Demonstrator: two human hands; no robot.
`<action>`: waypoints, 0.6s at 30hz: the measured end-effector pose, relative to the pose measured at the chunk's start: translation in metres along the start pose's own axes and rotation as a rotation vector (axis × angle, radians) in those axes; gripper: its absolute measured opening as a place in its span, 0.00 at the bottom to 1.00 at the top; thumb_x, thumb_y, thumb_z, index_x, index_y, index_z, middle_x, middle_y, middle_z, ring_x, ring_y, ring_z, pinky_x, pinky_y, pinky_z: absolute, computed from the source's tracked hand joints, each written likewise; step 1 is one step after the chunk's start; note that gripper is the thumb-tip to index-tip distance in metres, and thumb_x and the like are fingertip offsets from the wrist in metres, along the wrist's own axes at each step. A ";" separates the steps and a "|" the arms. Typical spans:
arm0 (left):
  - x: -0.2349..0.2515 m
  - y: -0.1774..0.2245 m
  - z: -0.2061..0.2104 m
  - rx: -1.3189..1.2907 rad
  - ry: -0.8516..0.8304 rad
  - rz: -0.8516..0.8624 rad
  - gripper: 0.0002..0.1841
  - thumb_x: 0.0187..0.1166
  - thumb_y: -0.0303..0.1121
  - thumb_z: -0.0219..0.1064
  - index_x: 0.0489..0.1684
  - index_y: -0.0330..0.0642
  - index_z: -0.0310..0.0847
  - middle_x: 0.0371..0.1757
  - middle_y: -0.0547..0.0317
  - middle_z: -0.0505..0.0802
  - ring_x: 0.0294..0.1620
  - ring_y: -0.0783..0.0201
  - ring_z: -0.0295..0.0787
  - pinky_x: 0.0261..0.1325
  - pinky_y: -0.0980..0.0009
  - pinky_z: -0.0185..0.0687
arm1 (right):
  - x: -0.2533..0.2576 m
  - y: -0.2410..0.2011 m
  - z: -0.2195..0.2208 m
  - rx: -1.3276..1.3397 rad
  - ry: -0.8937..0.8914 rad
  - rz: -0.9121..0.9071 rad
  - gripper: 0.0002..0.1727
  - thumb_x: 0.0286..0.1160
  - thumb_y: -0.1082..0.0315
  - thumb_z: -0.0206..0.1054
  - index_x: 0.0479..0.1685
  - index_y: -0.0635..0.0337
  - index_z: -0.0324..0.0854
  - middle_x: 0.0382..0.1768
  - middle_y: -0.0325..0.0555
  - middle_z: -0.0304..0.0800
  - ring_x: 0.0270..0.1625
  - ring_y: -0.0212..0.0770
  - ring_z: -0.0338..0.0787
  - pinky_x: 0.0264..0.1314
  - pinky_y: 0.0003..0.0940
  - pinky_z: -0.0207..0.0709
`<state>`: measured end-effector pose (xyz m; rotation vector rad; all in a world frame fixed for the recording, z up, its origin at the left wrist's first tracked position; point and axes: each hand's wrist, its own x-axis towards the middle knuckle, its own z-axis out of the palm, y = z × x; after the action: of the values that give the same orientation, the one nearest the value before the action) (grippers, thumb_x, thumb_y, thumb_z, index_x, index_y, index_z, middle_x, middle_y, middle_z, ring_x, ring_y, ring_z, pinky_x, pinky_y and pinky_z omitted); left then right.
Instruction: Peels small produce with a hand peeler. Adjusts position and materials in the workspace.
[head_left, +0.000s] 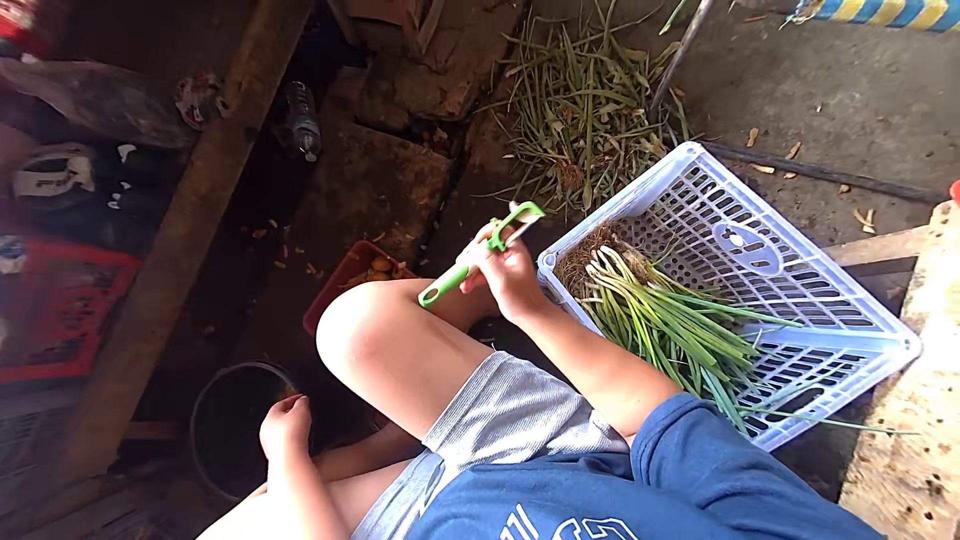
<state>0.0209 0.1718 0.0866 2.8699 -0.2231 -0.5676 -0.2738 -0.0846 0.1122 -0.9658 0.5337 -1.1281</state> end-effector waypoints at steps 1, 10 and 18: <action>0.000 -0.001 0.000 -0.002 0.003 -0.003 0.18 0.87 0.36 0.61 0.66 0.34 0.85 0.68 0.32 0.87 0.75 0.38 0.80 0.77 0.36 0.67 | 0.001 -0.002 -0.002 0.038 0.025 -0.019 0.05 0.81 0.78 0.52 0.47 0.60 0.70 0.36 0.40 0.89 0.27 0.31 0.89 0.31 0.26 0.88; -0.001 -0.002 0.000 0.003 0.001 -0.015 0.18 0.87 0.37 0.61 0.66 0.35 0.85 0.69 0.34 0.87 0.76 0.40 0.79 0.78 0.37 0.65 | -0.053 0.040 -0.030 0.056 0.145 0.381 0.06 0.84 0.76 0.51 0.52 0.61 0.71 0.35 0.44 0.91 0.34 0.39 0.93 0.42 0.38 0.91; -0.080 0.059 -0.026 0.021 -0.029 0.023 0.20 0.89 0.29 0.55 0.73 0.25 0.76 0.74 0.27 0.82 0.80 0.39 0.75 0.83 0.46 0.63 | -0.075 0.078 -0.085 -0.828 -0.265 0.763 0.17 0.78 0.70 0.63 0.60 0.73 0.79 0.56 0.63 0.85 0.60 0.49 0.85 0.68 0.47 0.74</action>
<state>-0.0481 0.1345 0.1524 2.8764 -0.2682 -0.6067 -0.3278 -0.0379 -0.0055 -1.4095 1.0703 -0.0513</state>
